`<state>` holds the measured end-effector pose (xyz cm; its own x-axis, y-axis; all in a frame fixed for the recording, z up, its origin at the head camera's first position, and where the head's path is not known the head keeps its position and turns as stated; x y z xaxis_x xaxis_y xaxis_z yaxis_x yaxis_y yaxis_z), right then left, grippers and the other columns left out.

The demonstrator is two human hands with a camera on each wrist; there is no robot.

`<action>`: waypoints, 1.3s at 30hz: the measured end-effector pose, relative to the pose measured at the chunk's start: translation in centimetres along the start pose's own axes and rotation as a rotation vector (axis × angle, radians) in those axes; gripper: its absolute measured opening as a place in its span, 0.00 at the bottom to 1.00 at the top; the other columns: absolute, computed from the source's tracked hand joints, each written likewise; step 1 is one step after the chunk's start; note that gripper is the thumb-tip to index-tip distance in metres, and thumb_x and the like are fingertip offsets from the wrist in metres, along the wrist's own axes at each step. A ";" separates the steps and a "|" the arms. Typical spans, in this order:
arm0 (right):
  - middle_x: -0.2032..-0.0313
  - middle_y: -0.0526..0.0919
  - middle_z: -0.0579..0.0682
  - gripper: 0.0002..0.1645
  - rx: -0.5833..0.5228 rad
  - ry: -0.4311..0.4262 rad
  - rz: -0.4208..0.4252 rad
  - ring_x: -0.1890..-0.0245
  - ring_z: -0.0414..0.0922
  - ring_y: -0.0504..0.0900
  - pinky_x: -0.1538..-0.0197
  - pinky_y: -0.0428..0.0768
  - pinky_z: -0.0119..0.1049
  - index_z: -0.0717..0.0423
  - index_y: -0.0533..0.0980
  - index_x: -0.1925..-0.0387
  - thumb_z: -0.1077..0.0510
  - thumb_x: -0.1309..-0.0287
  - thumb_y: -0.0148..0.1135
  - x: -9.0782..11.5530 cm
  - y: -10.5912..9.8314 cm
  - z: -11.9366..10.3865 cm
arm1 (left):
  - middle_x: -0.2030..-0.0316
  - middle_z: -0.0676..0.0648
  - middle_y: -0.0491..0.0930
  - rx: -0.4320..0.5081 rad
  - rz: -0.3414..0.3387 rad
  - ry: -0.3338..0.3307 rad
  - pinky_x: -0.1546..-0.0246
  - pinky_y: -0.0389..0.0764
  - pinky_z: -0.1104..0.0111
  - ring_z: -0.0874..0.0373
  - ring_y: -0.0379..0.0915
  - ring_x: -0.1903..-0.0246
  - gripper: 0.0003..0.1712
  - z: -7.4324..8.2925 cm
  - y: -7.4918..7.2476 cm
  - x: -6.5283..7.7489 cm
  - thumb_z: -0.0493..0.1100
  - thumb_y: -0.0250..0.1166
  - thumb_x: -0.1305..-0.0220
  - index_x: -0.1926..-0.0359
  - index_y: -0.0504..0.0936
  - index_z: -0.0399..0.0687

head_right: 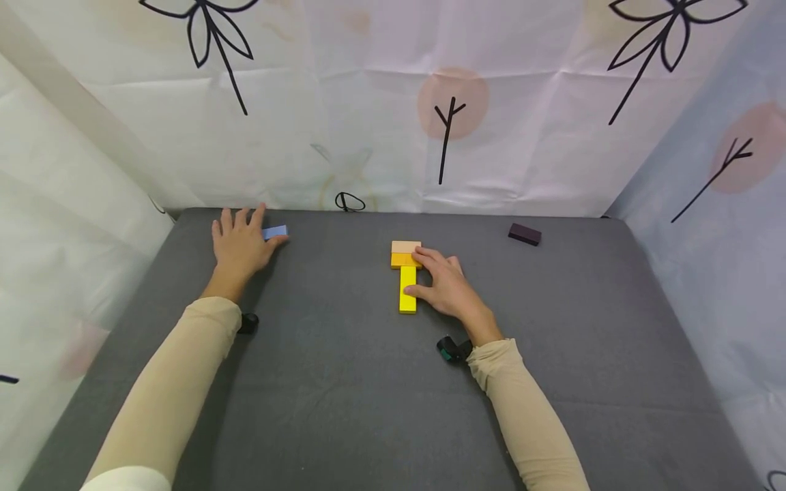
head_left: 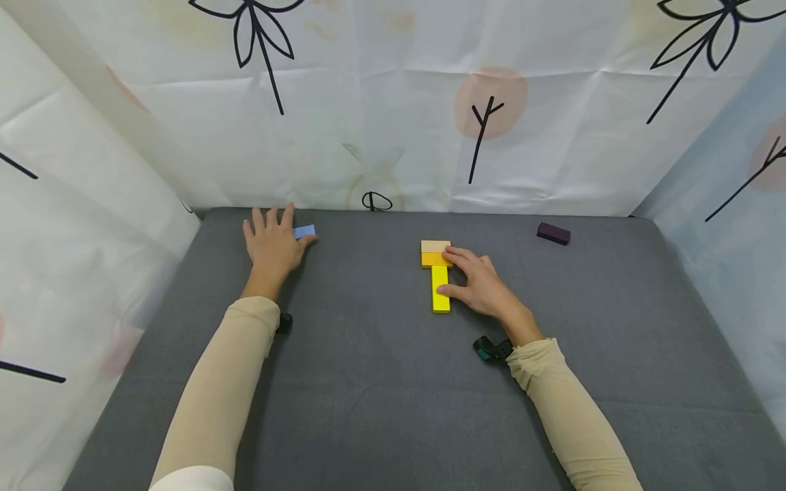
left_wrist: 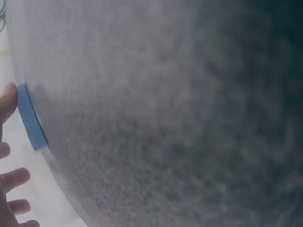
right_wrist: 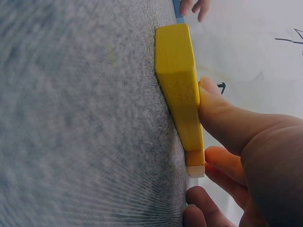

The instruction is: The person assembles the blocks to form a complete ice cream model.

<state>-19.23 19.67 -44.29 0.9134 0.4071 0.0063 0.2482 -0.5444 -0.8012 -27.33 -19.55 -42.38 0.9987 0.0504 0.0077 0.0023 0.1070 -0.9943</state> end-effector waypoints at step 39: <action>0.21 0.58 0.58 0.45 0.002 0.001 -0.008 0.38 0.58 0.65 0.43 0.62 0.50 0.61 0.61 0.24 0.51 0.36 0.70 0.0 -0.2 -0.2 | 0.42 0.43 0.84 0.425 -0.036 -0.300 0.40 0.74 0.45 0.38 0.76 0.41 0.26 0.8 -0.5 -0.3 0.63 0.67 0.34 0.42 0.86 0.55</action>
<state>-19.20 19.62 -43.99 0.9117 0.4105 0.0136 0.2551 -0.5398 -0.8022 -27.64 -18.82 -41.84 0.9398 0.3146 0.1330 -0.0467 0.5042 -0.8623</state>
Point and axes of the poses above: each hand's wrist, its own x-axis away from the middle knuckle, its own y-axis out of the palm, z = x × y, the point moved 2 cm from there along -x, towards the middle knuckle
